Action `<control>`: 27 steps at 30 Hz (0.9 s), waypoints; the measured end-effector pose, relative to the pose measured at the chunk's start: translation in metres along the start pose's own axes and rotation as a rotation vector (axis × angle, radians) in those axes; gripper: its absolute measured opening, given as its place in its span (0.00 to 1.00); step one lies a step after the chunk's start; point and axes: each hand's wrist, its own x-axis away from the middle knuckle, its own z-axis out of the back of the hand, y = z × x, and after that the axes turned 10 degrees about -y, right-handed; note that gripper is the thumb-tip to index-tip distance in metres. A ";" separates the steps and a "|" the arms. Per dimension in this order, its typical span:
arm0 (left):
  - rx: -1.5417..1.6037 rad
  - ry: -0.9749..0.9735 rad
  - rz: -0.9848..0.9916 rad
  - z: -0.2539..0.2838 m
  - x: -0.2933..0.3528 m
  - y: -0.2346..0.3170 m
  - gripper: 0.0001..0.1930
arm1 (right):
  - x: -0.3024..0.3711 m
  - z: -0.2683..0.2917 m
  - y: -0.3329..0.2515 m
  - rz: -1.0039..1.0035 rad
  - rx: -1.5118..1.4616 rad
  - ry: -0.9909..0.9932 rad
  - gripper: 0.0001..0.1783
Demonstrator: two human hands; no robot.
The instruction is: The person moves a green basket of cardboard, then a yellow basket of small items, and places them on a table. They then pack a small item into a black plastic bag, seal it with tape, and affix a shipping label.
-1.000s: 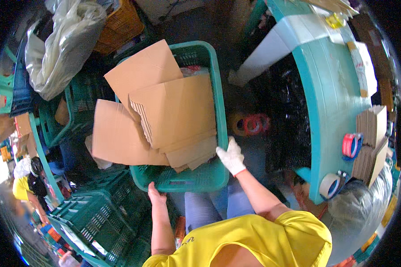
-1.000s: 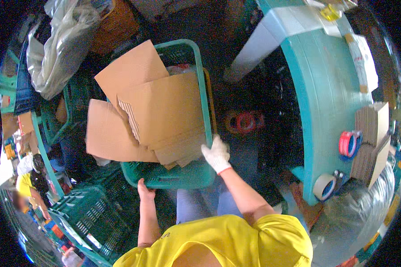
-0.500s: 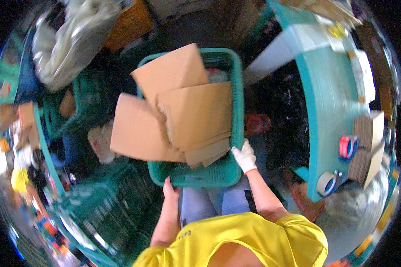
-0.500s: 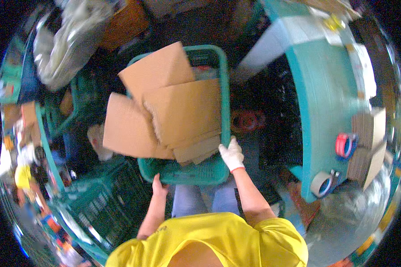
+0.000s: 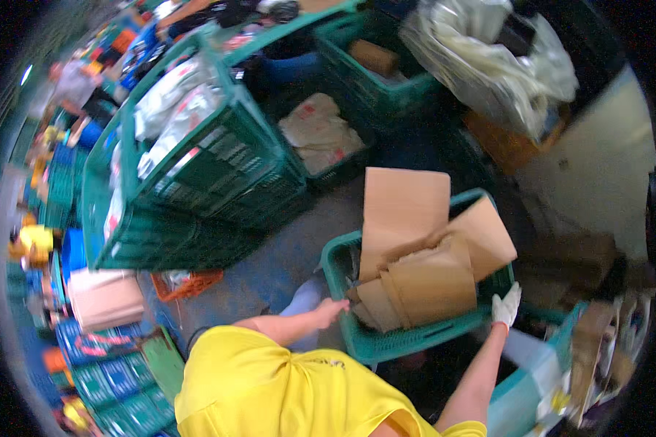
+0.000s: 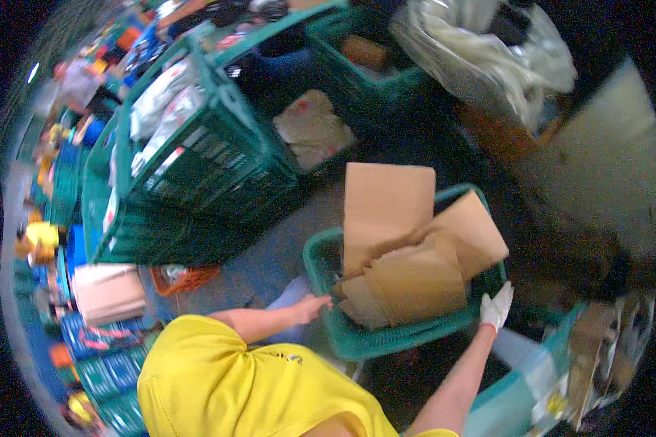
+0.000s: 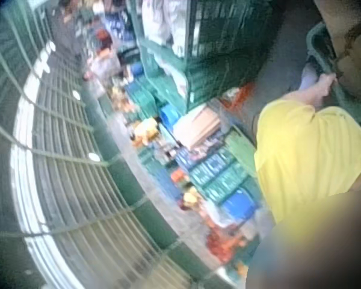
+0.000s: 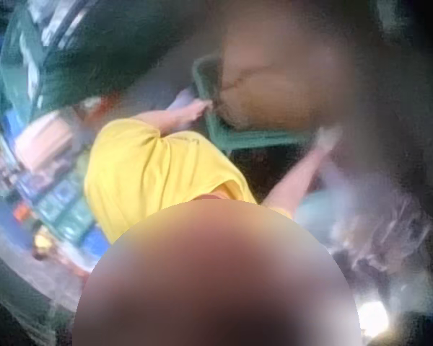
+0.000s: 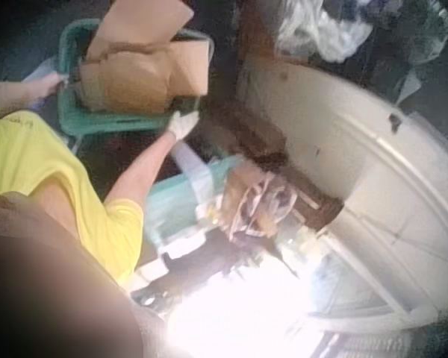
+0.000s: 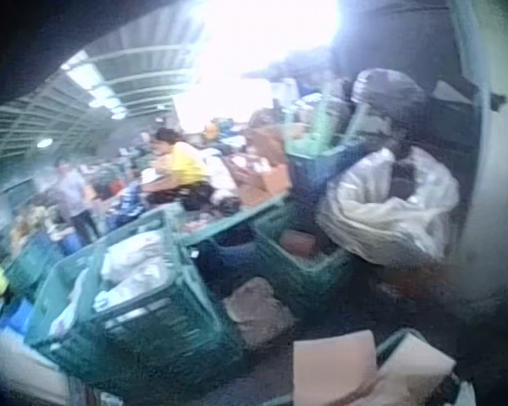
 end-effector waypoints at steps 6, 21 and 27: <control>-0.095 0.329 -0.364 -0.032 0.006 -0.009 0.15 | -0.082 -0.008 0.012 0.173 0.025 -0.063 0.25; -0.288 0.525 -0.190 0.003 0.039 -0.014 0.23 | -0.061 -0.004 -0.018 0.315 -0.044 -0.167 0.13; -0.219 0.777 -0.148 0.091 0.074 -0.069 0.28 | 0.025 -0.051 -0.066 0.257 -0.159 -0.463 0.22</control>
